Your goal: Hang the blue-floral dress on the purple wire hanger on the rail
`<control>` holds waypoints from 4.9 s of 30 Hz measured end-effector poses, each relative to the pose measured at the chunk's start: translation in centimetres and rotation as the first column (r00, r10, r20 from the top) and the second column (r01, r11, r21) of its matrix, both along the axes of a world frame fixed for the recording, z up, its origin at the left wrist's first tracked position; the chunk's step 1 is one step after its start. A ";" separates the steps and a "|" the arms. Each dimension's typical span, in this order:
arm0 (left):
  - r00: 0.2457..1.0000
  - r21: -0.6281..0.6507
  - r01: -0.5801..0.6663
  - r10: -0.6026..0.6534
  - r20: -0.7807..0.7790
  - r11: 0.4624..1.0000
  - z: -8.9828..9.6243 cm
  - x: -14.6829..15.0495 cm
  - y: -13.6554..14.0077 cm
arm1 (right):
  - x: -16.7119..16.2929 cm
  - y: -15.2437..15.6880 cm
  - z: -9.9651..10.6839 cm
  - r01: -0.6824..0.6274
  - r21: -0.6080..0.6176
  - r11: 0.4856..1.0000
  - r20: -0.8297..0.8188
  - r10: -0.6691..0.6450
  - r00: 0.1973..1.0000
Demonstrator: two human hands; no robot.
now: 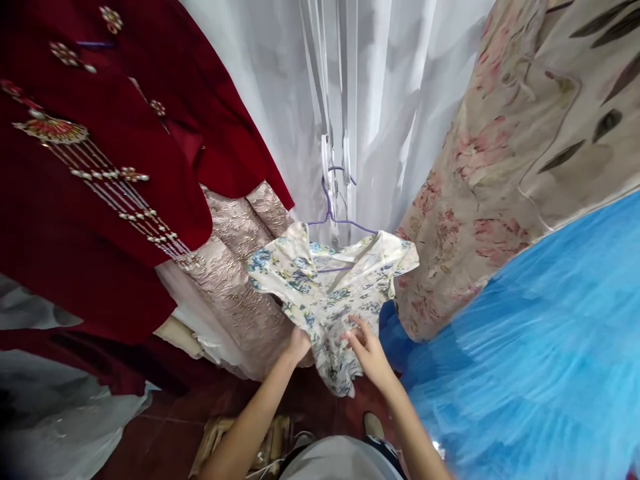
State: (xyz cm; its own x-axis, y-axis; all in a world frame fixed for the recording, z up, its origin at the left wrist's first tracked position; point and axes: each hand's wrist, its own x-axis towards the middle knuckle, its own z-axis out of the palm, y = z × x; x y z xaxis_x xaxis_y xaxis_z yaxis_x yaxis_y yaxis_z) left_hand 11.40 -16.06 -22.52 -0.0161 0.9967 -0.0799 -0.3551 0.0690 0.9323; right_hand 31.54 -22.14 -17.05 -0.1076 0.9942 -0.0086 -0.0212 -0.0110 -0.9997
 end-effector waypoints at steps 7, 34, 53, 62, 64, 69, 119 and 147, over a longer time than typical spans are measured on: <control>0.996 0.030 0.037 -0.035 -0.077 0.999 -1.1 -2.0 -2.7 | -4.2 6.3 0.4 0.129 0.102 0.986 0.235 -0.150 0.960; 0.504 0.312 -0.706 0.760 -0.410 0.636 1.6 -3.8 -5.8 | 0.0 4.0 -0.7 -0.257 0.124 0.959 0.290 0.212 0.933; 0.728 0.360 -0.286 0.446 -0.521 0.888 1.4 8.5 -9.6 | -0.5 -0.7 0.9 -0.160 -0.030 0.987 -0.077 0.157 0.985; 0.741 0.488 -0.093 0.388 -0.548 0.868 3.3 6.7 -11.5 | -2.2 2.1 10.8 0.150 0.104 0.983 -0.211 -0.125 0.970; 0.740 0.512 -0.053 0.378 -0.556 0.857 3.8 6.2 -12.1 | -2.4 3.5 13.4 0.173 0.162 0.972 -0.260 -0.128 0.957; 0.714 0.493 -0.013 0.353 -0.605 0.870 4.1 4.9 -13.4 | -3.0 6.4 18.1 0.206 0.257 0.944 -0.311 -0.122 0.943; 0.782 0.543 -0.005 0.342 -0.521 0.840 12.6 -6.6 -2.8 | -0.5 2.7 5.3 -0.102 0.240 0.965 0.426 -0.010 0.905; 0.750 0.222 0.245 -0.040 -0.660 0.944 13.3 -6.1 -4.5 | 12.1 9.5 17.6 -0.169 0.403 0.899 0.375 0.006 0.927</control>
